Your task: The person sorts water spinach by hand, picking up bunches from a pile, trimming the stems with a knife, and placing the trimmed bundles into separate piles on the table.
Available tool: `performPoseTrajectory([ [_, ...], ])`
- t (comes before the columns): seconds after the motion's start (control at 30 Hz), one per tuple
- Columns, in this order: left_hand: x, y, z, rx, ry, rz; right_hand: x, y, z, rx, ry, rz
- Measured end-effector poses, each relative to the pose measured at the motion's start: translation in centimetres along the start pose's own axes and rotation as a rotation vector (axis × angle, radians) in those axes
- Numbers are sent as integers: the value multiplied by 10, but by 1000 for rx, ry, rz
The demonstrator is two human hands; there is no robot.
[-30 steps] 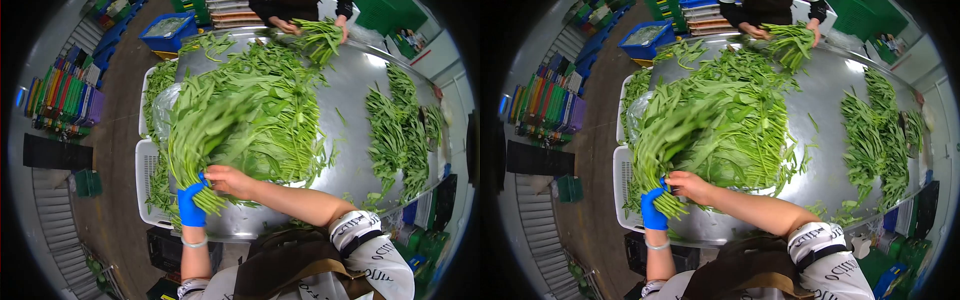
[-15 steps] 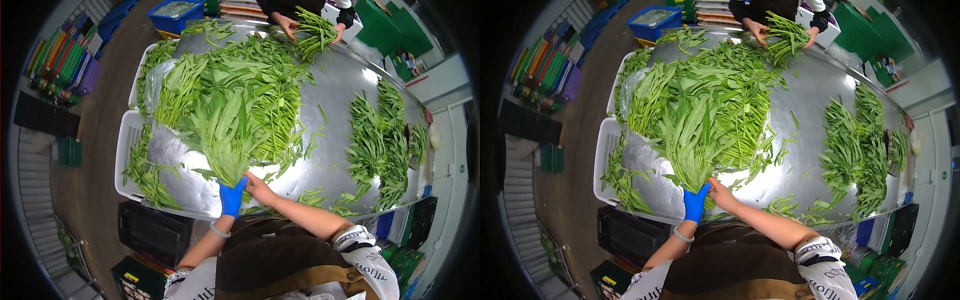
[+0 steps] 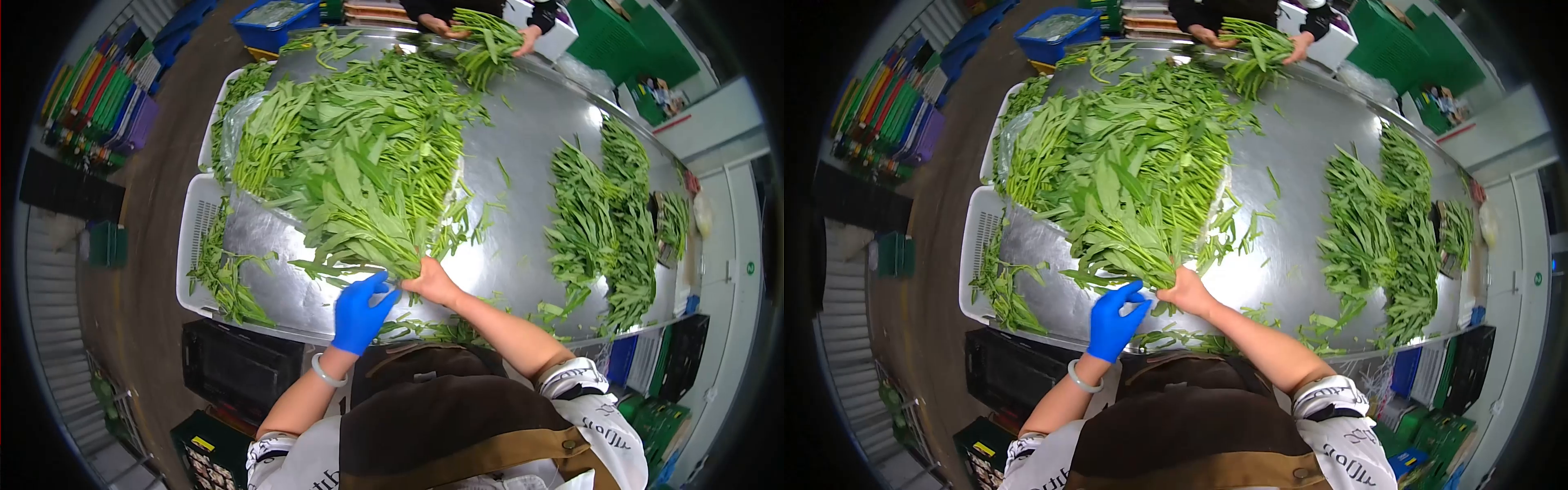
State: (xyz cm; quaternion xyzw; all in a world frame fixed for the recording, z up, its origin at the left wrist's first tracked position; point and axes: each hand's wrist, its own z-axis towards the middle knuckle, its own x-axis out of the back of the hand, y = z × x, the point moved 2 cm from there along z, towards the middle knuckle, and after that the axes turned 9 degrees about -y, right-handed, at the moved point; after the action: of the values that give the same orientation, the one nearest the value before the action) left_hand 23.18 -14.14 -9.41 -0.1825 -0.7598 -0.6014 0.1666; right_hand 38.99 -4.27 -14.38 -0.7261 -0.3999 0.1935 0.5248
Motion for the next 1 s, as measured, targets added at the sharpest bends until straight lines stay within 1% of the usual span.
performPoseTrajectory([
  [0.07, 13, 35, -12, -289, 19, 532, 16, -25, -17, -63, -61, -170],
  [0.1, 16, 58, -12, -421, 3, 689, 18, -28, -23, 48, -26, -296],
  [0.17, 11, 98, -2, -712, -36, 989, 11, -43, -40, 182, -146, -472],
  [0.2, 2, 95, -1, -682, -85, 997, 8, -46, -49, 233, -188, -561],
  [0.27, -15, 78, 1, -660, -197, 1009, -8, -30, -65, 358, -148, -449],
  [0.3, -19, 78, 1, -589, -253, 885, -9, -25, -70, 262, -218, -461],
  [0.33, -22, 81, 2, -499, -356, 883, -7, -19, -77, 167, -292, -460],
  [0.4, -24, 84, 2, -280, -536, 894, 8, -22, -105, 159, -232, -231],
  [0.43, -21, 78, 3, -306, -494, 788, 17, -21, -115, 172, -212, -122],
  [0.5, -5, 63, 10, -322, -414, 582, 42, 15, -132, 76, -22, 109],
  [0.53, 3, 62, 17, -276, -468, 534, 53, 39, -142, 32, 61, 230],
  [0.6, 23, 69, 19, -154, -567, 435, 78, 84, -175, -166, 352, -146],
  [0.63, 24, 78, 20, -58, -596, 367, 84, 118, -190, -254, 401, -522],
  [0.67, 20, 80, 22, -49, -653, 354, 85, 135, -207, -388, 378, -719],
  [0.7, 16, 83, 25, -40, -709, 344, 84, 150, -220, -471, 298, -842],
  [0.77, 6, 77, 31, -21, -780, 288, 71, 175, -235, -439, 328, -801],
  [0.8, -3, 68, 35, 32, -779, 174, 65, 185, -239, -426, 345, -783],
  [0.83, -14, 59, 38, 83, -776, 57, 60, 191, -239, -359, 365, -791],
  [0.87, -24, 52, 41, 134, -769, -61, 55, 197, -237, -377, 346, -787],
  [0.9, -35, 50, 43, 201, -720, -202, 52, 201, -231, -394, 327, -784],
  [0.93, -43, 44, 45, 250, -701, -278, 48, 201, -227, -411, 306, -780],
  [1.0, -58, 37, 49, 342, -662, -430, 47, 192, -227, -302, 279, -834],
])
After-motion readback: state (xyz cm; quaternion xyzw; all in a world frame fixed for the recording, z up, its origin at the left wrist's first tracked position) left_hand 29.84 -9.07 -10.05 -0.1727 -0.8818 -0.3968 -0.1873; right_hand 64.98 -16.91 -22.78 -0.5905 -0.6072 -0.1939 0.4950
